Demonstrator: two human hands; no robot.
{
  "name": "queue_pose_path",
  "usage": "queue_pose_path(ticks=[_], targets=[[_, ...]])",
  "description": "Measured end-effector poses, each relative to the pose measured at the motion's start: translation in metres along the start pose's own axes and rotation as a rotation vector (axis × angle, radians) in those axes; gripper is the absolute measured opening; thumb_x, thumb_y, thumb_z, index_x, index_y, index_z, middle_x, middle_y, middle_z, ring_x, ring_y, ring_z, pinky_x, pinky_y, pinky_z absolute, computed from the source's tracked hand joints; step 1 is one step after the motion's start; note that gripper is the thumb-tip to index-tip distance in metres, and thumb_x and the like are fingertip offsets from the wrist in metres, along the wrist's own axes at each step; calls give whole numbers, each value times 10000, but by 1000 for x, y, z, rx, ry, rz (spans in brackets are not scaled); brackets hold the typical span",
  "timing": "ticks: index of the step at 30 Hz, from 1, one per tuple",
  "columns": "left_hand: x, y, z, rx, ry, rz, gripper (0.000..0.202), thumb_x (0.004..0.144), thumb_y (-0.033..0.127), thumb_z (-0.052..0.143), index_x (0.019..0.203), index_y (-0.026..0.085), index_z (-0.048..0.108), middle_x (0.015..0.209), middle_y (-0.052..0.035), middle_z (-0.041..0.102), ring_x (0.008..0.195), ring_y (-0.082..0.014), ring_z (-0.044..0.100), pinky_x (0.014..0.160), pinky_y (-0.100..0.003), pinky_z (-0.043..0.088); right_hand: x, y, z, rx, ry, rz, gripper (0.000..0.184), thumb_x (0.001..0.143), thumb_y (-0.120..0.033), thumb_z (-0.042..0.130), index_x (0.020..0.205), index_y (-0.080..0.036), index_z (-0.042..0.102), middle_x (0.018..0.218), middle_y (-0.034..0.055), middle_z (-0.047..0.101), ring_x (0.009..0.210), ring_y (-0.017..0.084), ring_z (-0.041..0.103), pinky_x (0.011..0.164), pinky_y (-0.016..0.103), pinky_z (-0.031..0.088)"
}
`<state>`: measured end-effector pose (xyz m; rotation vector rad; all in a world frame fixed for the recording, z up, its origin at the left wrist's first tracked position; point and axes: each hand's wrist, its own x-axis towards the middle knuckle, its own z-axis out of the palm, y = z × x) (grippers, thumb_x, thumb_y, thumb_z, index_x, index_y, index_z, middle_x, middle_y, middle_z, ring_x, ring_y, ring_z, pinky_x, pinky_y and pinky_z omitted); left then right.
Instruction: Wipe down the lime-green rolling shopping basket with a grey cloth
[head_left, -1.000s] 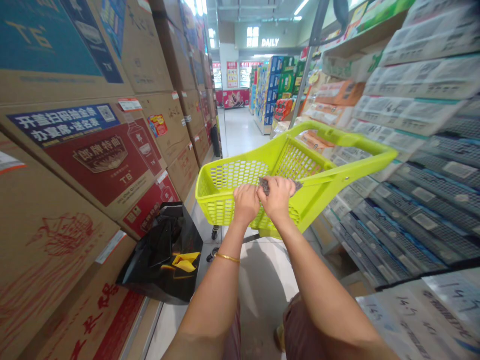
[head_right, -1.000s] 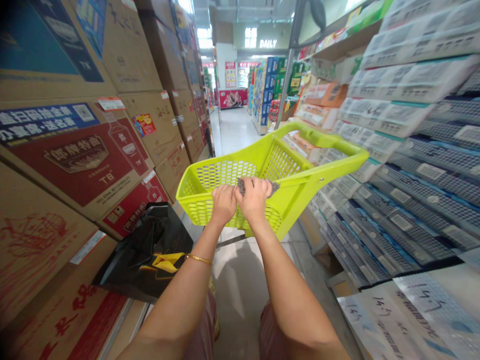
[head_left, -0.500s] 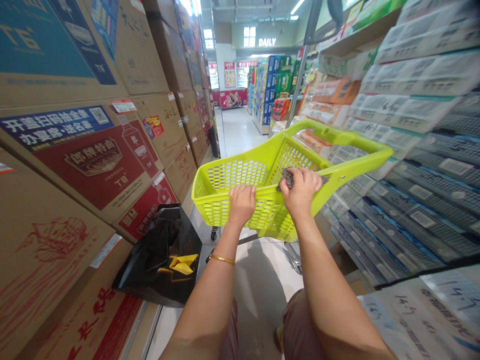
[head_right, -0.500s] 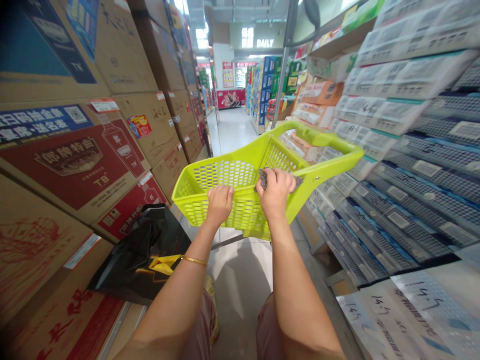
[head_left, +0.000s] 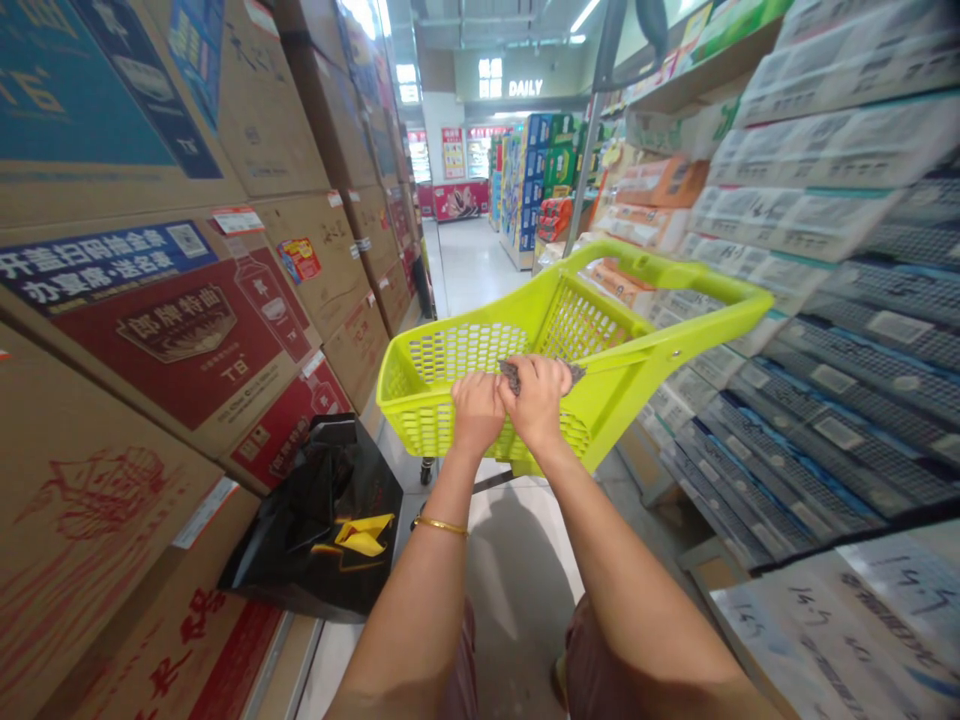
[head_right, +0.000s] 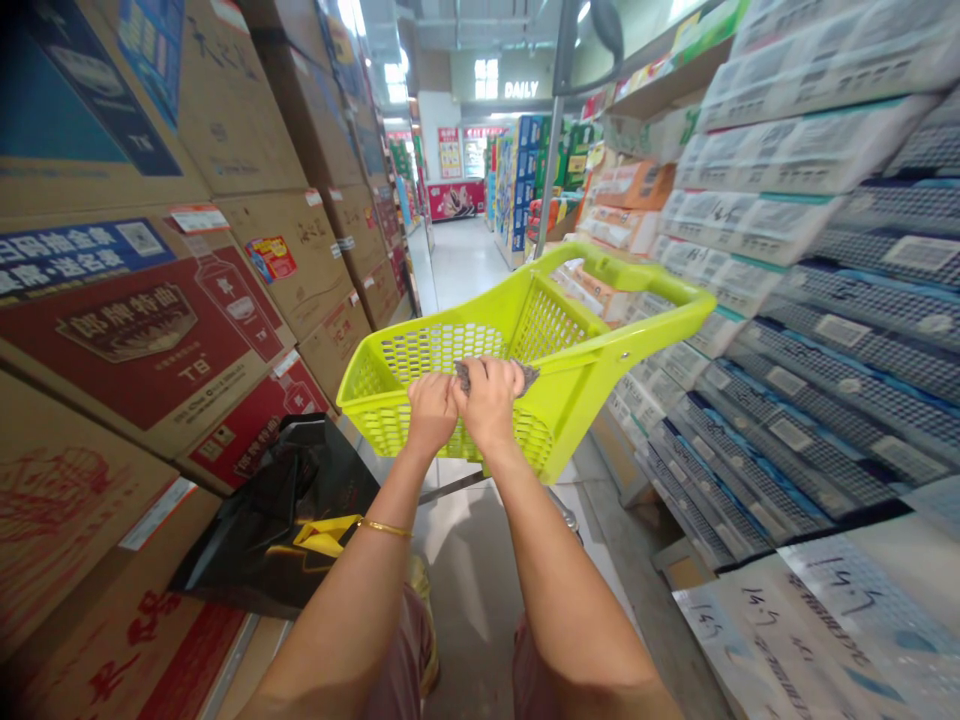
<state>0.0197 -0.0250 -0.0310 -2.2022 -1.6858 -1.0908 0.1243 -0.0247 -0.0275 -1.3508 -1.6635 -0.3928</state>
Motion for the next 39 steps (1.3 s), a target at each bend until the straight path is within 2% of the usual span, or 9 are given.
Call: queue_pose_path(ticks=[3, 6, 13, 28, 33, 39], targets=[[0, -1, -3, 13, -13, 29, 291, 952, 233, 328, 751, 205, 537, 784, -52, 600, 827, -204, 528, 762, -344, 329, 1, 1, -2, -4, -47, -43, 252, 835, -309, 515, 1050, -231, 623, 1005, 66, 609, 982, 225, 466, 949, 392, 262], [0, -2, -4, 31, -25, 52, 303, 963, 253, 317, 765, 201, 540, 793, -56, 605, 833, -205, 530, 759, -346, 325, 5, 11, -11, -29, -61, -76, 255, 833, -290, 515, 1055, -225, 621, 1033, 76, 604, 984, 229, 458, 932, 391, 265], [0, -1, -3, 39, -2, 54, 304, 964, 264, 331, 752, 204, 541, 788, -52, 603, 826, -206, 526, 750, -338, 313, 15, 39, -27, -115, 86, 33, 262, 814, -280, 513, 1046, -207, 609, 1036, 88, 587, 995, 248, 448, 921, 413, 267], [-1, 0, 0, 22, 16, 20, 277, 942, 228, 351, 739, 205, 538, 768, -54, 605, 804, -212, 526, 749, -344, 331, 2, -3, -1, -2, -13, 16, 227, 833, -293, 512, 1014, -224, 630, 956, 61, 617, 964, 226, 471, 934, 393, 267], [-1, 0, -3, 17, 13, 50, 292, 956, 240, 325, 776, 202, 552, 785, -54, 607, 821, -211, 531, 761, -345, 328, 6, 9, -8, -19, -53, -63, 249, 829, -295, 533, 1051, -224, 620, 1011, 63, 617, 973, 222, 475, 922, 384, 276], [-2, 1, 0, 51, 21, 44, 312, 967, 284, 313, 796, 208, 562, 799, -55, 607, 820, -208, 526, 756, -342, 320, 15, 33, -23, -124, 74, 69, 270, 804, -249, 518, 1054, -198, 606, 1045, 101, 586, 1006, 256, 442, 928, 438, 270]])
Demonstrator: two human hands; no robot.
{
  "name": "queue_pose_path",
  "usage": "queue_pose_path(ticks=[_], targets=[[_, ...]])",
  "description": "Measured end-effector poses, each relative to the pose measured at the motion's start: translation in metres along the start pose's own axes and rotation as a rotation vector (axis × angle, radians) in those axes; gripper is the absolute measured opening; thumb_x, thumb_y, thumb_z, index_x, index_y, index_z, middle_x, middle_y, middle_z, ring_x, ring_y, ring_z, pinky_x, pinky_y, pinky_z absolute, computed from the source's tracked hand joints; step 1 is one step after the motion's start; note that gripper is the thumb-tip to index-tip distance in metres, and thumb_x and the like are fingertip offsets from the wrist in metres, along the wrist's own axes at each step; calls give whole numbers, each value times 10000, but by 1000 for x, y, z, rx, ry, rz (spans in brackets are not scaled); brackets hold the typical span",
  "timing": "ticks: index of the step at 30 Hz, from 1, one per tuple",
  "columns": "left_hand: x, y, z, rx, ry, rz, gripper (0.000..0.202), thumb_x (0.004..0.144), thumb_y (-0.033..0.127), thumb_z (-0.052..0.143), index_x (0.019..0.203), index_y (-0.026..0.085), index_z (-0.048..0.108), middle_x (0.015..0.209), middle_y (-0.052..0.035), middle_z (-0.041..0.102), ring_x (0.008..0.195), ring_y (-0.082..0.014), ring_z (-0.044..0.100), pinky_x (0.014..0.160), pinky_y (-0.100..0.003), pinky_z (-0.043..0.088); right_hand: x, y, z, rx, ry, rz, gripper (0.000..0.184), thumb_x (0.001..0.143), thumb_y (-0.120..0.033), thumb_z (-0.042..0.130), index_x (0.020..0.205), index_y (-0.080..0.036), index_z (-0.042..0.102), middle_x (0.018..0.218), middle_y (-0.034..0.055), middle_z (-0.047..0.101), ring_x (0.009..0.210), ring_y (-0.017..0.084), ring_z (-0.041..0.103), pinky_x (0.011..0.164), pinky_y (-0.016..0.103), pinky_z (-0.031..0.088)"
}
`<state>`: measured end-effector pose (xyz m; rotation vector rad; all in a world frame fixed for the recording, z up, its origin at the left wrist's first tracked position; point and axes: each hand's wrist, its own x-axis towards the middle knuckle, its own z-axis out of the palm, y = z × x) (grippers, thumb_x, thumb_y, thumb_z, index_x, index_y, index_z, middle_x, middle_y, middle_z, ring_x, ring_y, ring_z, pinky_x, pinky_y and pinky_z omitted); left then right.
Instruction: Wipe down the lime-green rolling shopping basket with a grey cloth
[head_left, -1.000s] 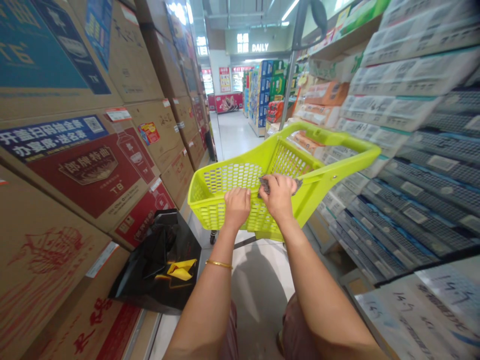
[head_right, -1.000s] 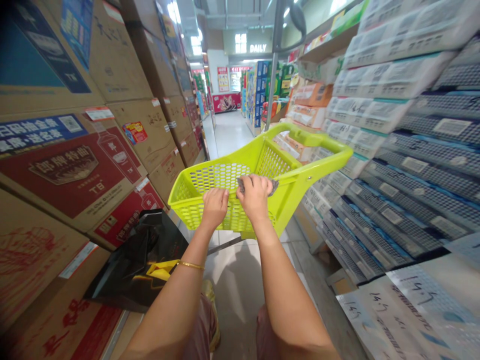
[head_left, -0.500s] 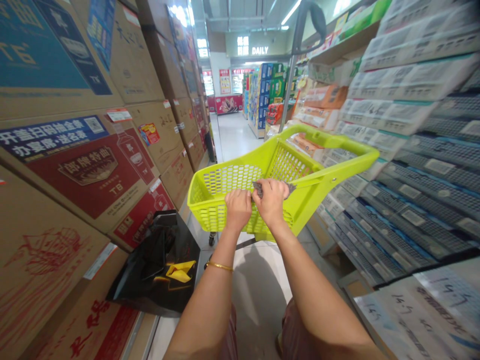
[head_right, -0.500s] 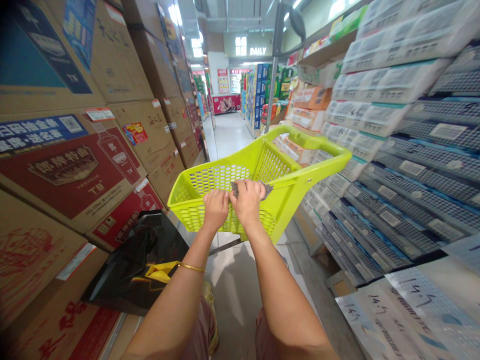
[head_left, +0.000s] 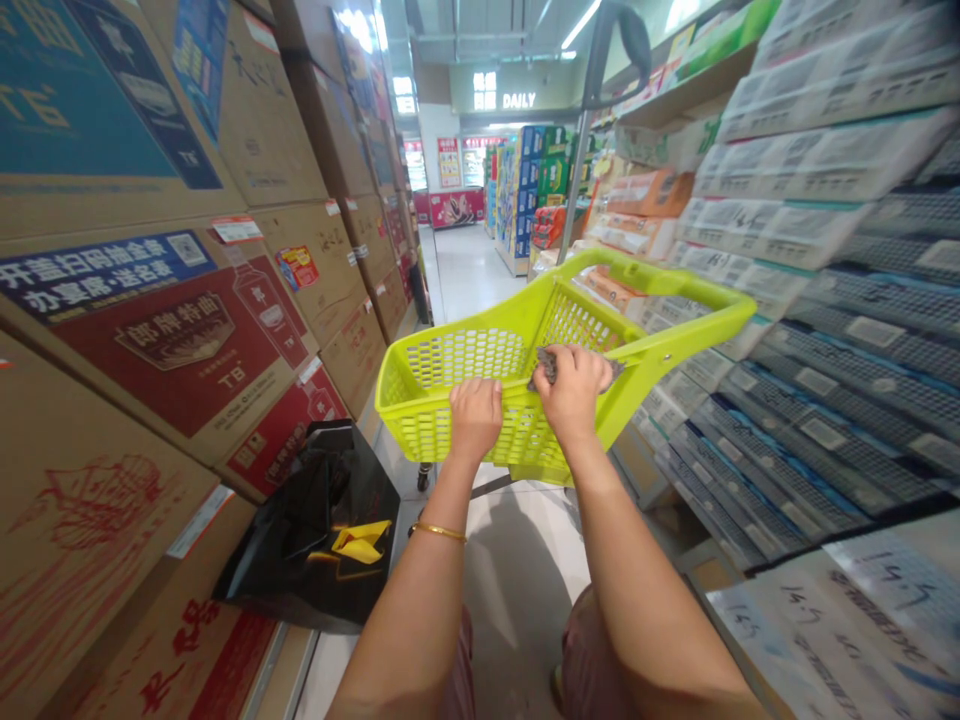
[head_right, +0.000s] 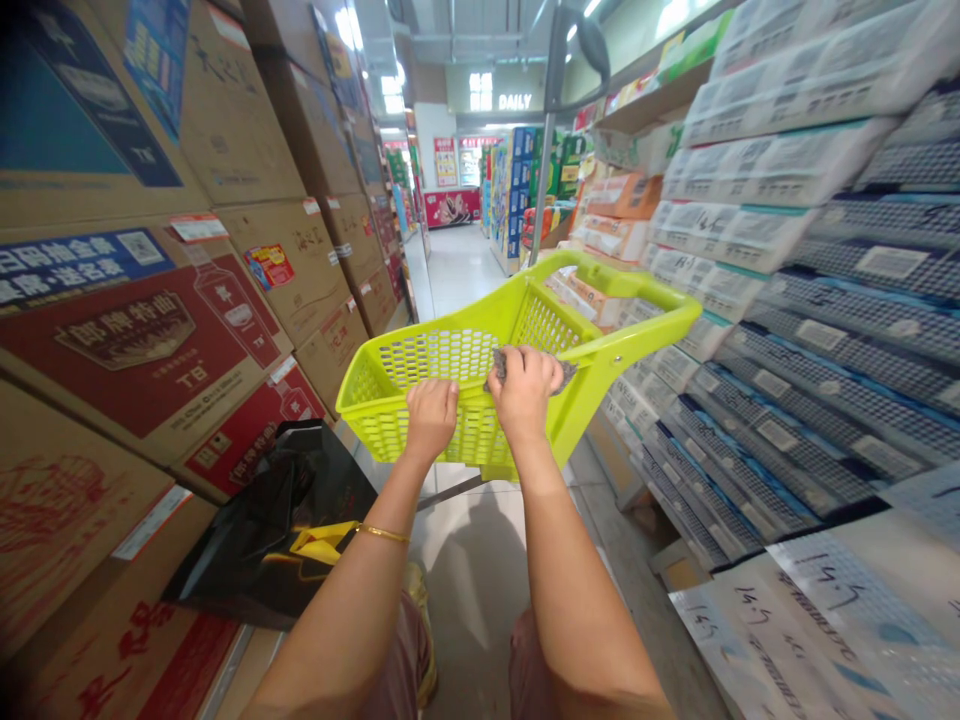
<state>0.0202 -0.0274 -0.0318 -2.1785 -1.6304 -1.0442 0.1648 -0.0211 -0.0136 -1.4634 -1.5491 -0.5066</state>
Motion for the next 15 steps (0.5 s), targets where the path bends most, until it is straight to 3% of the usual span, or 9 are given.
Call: queue_pose_path(ticks=[3, 11, 15], targets=[[0, 0, 2, 8, 14, -4, 308, 965, 282, 317, 790, 209, 560, 791, -54, 604, 814, -208, 524, 752, -341, 317, 0, -2, 1, 7, 20, 1, 253, 801, -258, 517, 1030, -206, 610, 1014, 91, 593, 995, 256, 453, 932, 436, 276], [1, 3, 3, 0, -5, -62, 286, 950, 275, 349, 737, 214, 530, 777, -56, 616, 808, -218, 536, 751, -351, 331, -15, -40, 15, 88, -73, -43, 238, 833, -287, 499, 1008, -206, 638, 939, 69, 627, 945, 226, 481, 918, 385, 278], [0, 5, -2, -6, -50, -50, 257, 946, 252, 352, 776, 211, 541, 807, -58, 624, 837, -219, 544, 766, -346, 341, -15, -40, 16, 86, -70, -42, 239, 830, -300, 503, 997, -208, 646, 924, 69, 630, 932, 229, 483, 912, 378, 276]])
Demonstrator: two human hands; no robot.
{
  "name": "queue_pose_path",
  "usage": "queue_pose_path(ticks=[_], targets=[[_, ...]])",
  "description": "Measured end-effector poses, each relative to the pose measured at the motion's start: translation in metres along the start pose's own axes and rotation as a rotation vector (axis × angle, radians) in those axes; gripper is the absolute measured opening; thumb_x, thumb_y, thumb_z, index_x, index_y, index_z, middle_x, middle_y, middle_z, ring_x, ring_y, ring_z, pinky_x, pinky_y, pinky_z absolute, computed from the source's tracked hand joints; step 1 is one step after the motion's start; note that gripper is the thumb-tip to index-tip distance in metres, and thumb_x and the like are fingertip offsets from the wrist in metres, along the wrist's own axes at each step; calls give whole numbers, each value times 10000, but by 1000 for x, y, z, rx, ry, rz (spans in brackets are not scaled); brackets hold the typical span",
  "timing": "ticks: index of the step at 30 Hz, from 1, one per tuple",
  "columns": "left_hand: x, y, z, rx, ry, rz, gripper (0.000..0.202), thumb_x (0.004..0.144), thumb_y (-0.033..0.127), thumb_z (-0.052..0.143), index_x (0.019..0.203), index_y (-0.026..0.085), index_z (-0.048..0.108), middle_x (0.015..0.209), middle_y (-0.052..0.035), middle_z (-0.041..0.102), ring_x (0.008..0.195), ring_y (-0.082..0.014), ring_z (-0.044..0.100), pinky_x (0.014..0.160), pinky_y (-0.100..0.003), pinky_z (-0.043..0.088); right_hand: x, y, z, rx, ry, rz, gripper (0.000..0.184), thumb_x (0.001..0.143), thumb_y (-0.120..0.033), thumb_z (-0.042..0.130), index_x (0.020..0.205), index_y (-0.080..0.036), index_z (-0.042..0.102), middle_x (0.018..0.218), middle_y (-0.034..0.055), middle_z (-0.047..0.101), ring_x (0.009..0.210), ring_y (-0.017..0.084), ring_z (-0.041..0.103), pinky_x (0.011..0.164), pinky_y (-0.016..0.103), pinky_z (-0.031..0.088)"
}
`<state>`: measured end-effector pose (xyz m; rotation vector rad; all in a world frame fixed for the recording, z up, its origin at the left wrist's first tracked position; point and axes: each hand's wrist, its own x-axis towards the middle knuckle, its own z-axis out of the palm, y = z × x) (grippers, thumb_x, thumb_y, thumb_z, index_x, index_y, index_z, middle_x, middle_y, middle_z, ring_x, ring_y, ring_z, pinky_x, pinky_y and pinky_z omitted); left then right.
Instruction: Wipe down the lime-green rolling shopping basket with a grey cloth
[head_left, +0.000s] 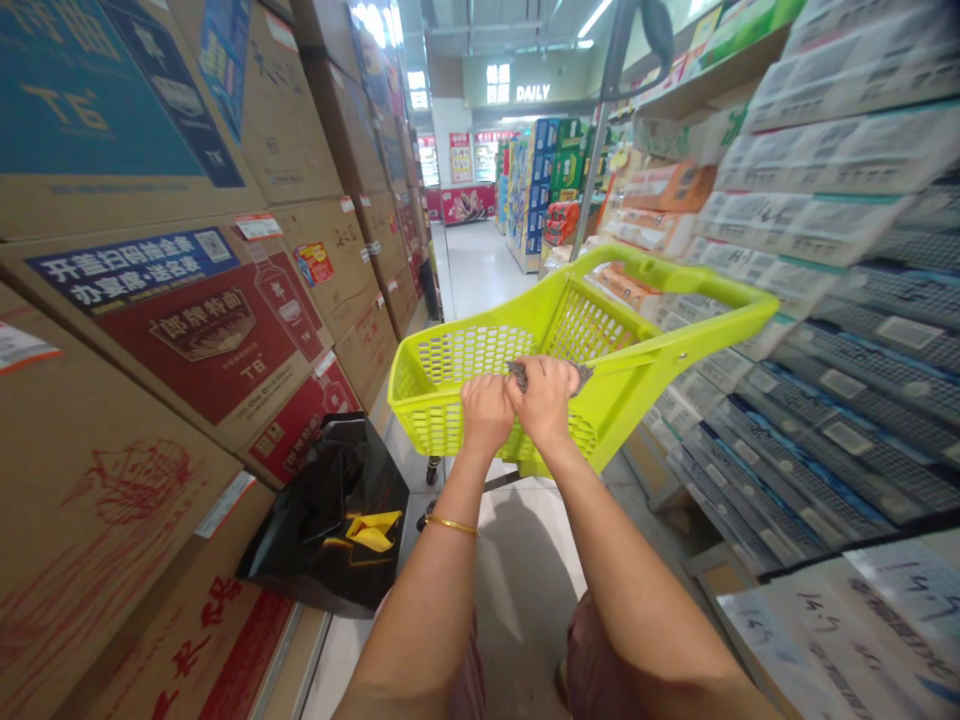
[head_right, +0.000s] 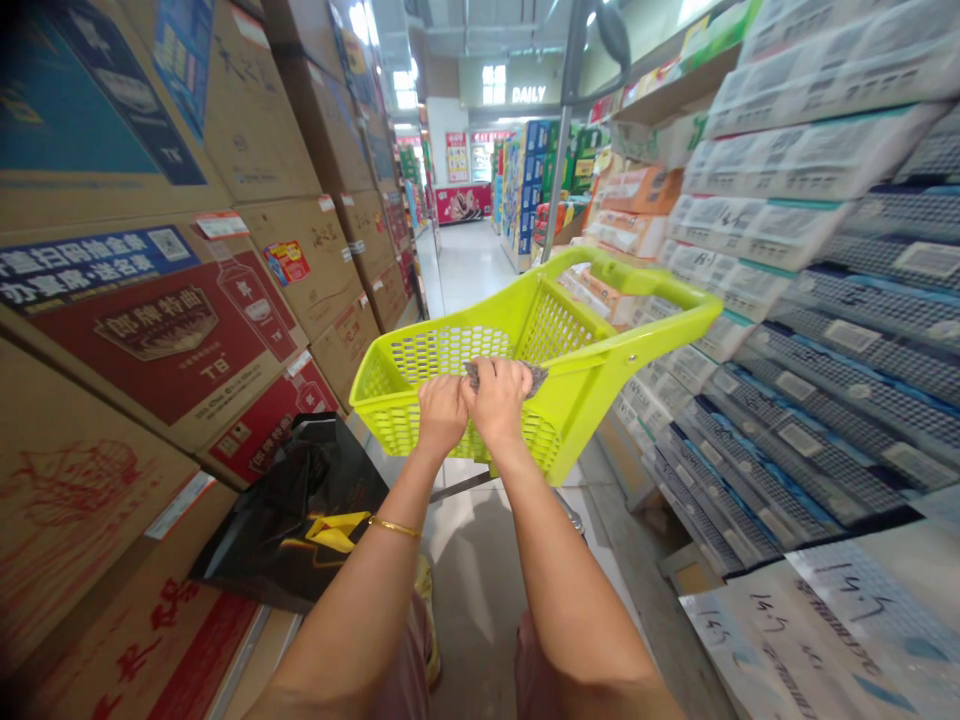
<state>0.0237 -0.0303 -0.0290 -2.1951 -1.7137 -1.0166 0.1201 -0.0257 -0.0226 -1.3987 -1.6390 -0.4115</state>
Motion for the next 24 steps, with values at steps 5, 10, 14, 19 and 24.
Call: queue_pose_path(ticks=[5, 10, 14, 19, 24], targets=[[-5, -5, -12, 37, 33, -22, 274, 961, 255, 310, 893, 199, 570, 881, -67, 636, 887, -218, 544, 836, -360, 345, 0, 4, -1, -6, -13, -18, 249, 822, -292, 515, 1020, -204, 638, 931, 70, 625, 938, 232, 475, 907, 377, 267], [-11, -31, -28, 126, -38, -104, 310, 965, 279, 314, 854, 183, 587, 878, -84, 637, 882, -221, 551, 840, -359, 362, 0, 6, -3, -8, -38, -20, 238, 830, -286, 507, 1018, -203, 627, 931, 71, 618, 930, 231, 463, 891, 379, 260], [-17, -40, -36, 112, -111, -80, 296, 969, 269, 317, 867, 197, 585, 896, -65, 627, 894, -201, 545, 825, -334, 366, 1, 6, -5, -8, -58, -7, 246, 823, -288, 500, 1010, -190, 628, 919, 80, 615, 918, 236, 453, 882, 384, 254], [-24, -39, -31, 110, -61, -78, 288, 972, 272, 321, 861, 203, 579, 872, -49, 614, 875, -193, 530, 807, -327, 355, -1, -1, -3, -26, -17, 54, 240, 819, -290, 489, 971, -177, 636, 913, 97, 610, 909, 248, 441, 874, 402, 246], [-24, -42, -27, 90, -47, -86, 286, 971, 270, 328, 849, 199, 577, 855, -45, 615, 859, -191, 526, 789, -329, 343, -4, -12, 6, -36, 2, 43, 214, 802, -276, 502, 943, -188, 637, 881, 83, 608, 886, 246, 454, 859, 393, 249]])
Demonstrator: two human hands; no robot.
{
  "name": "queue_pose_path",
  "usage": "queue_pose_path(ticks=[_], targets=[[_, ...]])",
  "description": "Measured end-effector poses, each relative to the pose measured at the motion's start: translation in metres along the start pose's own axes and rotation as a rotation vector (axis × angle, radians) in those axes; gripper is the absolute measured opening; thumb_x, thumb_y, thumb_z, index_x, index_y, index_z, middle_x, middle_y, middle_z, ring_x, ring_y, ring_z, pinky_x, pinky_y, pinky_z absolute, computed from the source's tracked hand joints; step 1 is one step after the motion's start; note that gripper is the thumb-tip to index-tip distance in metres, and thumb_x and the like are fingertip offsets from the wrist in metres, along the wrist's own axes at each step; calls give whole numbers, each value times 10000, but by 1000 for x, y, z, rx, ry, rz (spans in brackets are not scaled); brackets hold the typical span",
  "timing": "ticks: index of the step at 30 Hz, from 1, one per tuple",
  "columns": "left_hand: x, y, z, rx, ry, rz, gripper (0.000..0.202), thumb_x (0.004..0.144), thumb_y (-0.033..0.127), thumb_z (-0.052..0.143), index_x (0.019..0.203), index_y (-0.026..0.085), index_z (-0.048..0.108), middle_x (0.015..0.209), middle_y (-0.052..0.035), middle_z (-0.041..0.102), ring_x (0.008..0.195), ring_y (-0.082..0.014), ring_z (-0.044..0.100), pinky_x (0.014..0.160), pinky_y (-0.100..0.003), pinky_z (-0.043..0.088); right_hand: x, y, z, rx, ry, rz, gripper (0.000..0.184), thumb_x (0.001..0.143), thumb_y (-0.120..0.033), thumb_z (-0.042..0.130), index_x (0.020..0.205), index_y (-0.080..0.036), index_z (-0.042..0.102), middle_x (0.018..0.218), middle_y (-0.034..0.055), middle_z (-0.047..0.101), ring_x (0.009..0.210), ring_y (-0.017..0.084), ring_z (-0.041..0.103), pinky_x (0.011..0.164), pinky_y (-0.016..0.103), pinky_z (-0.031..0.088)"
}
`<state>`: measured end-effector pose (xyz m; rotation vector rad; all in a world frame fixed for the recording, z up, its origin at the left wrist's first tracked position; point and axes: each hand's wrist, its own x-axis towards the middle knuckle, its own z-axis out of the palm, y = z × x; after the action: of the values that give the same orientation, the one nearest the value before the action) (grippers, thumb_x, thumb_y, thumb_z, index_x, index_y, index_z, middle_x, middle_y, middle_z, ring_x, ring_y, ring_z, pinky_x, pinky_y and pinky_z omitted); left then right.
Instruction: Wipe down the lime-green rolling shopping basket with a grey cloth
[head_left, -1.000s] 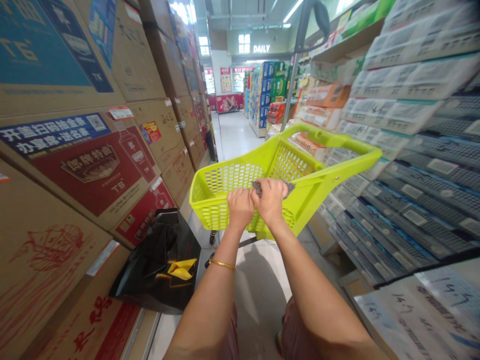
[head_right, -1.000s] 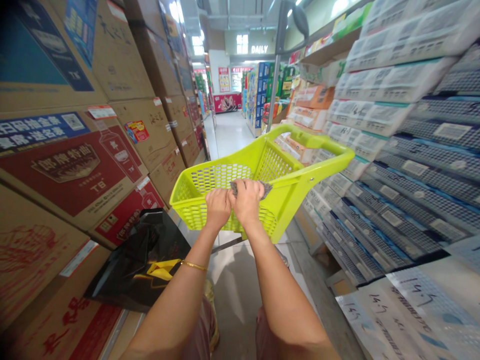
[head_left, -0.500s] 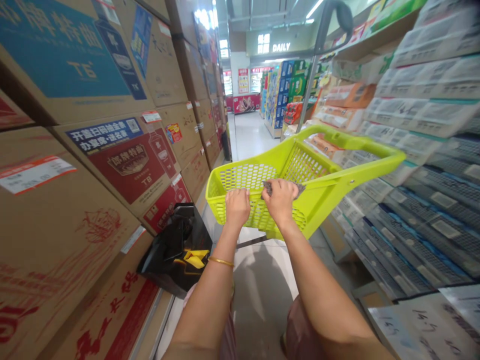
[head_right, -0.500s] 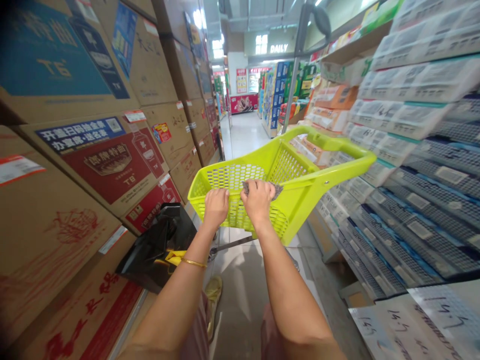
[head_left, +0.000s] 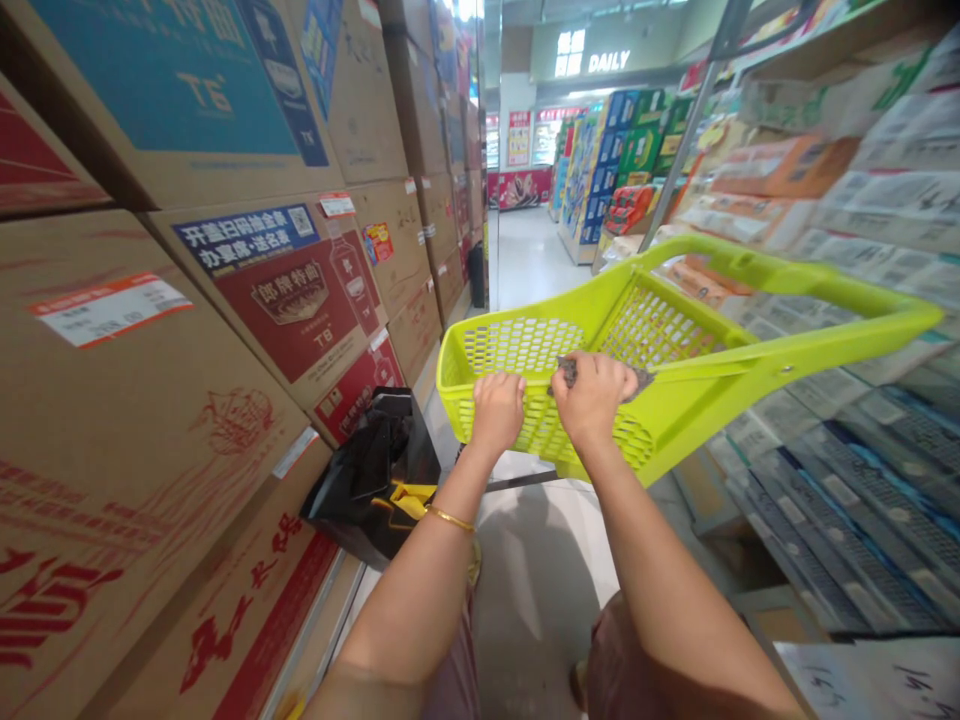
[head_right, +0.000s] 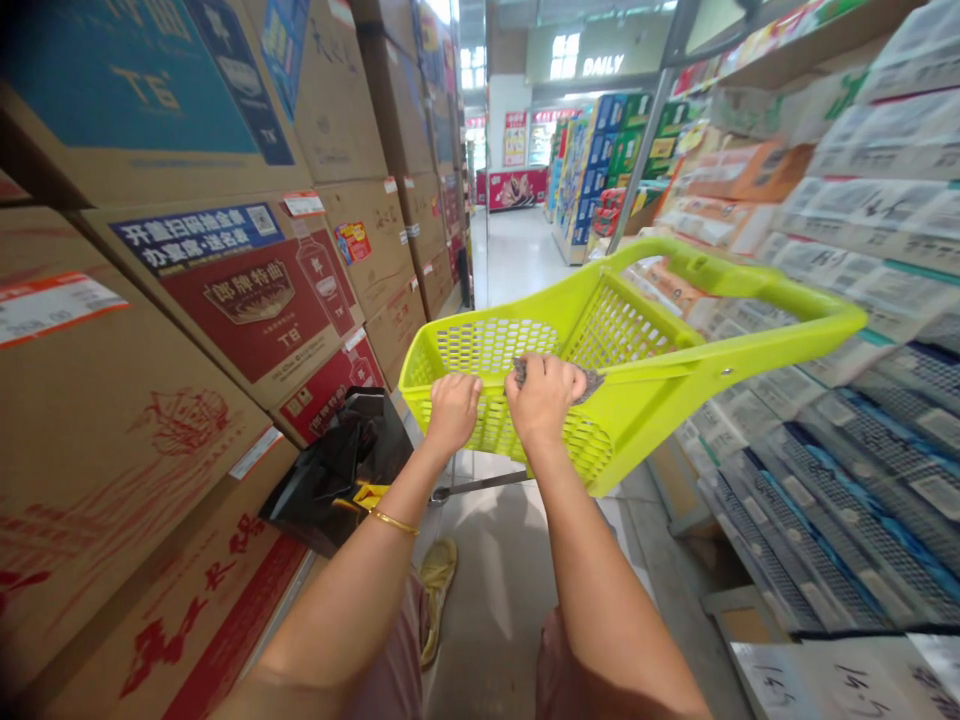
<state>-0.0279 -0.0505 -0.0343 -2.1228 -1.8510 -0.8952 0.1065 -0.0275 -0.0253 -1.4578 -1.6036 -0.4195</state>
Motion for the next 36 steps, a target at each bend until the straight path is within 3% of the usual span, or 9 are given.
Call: queue_pose_path(ticks=[8, 11, 18, 26, 36], targets=[[3, 1, -3, -46, -32, -15, 270, 963, 255, 343, 844, 190, 576, 875, -54, 621, 875, -203, 528, 790, -337, 348, -12, -32, 10, 101, -96, -56, 233, 836, -301, 495, 1008, -213, 626, 959, 64, 630, 932, 231, 476, 889, 384, 255], [4, 0, -5, -50, -38, -5, 258, 960, 246, 345, 846, 190, 570, 879, -55, 621, 875, -200, 530, 795, -331, 352, -14, -34, 11, 116, -118, -101, 246, 847, -313, 499, 1041, -222, 618, 996, 56, 635, 947, 223, 480, 903, 377, 250], [5, -4, -6, 12, -31, 37, 274, 972, 258, 319, 843, 196, 552, 877, -50, 619, 876, -196, 528, 802, -323, 344, -5, -8, 6, 37, -95, -209, 240, 842, -309, 508, 1035, -217, 615, 1008, 60, 625, 951, 218, 476, 905, 368, 248], [6, 0, -4, 50, -21, 12, 268, 967, 252, 329, 830, 196, 552, 863, -62, 615, 880, -212, 522, 797, -333, 335, 13, 27, -12, -65, 26, -10, 252, 823, -318, 494, 1009, -195, 613, 988, 85, 605, 942, 247, 459, 873, 393, 258], [6, 5, 3, 49, 26, -30, 278, 954, 241, 329, 810, 193, 561, 855, -73, 614, 845, -225, 514, 782, -345, 339, -10, -22, 11, 79, -87, -59, 239, 836, -300, 515, 1041, -222, 611, 996, 60, 615, 956, 224, 461, 912, 376, 252]])
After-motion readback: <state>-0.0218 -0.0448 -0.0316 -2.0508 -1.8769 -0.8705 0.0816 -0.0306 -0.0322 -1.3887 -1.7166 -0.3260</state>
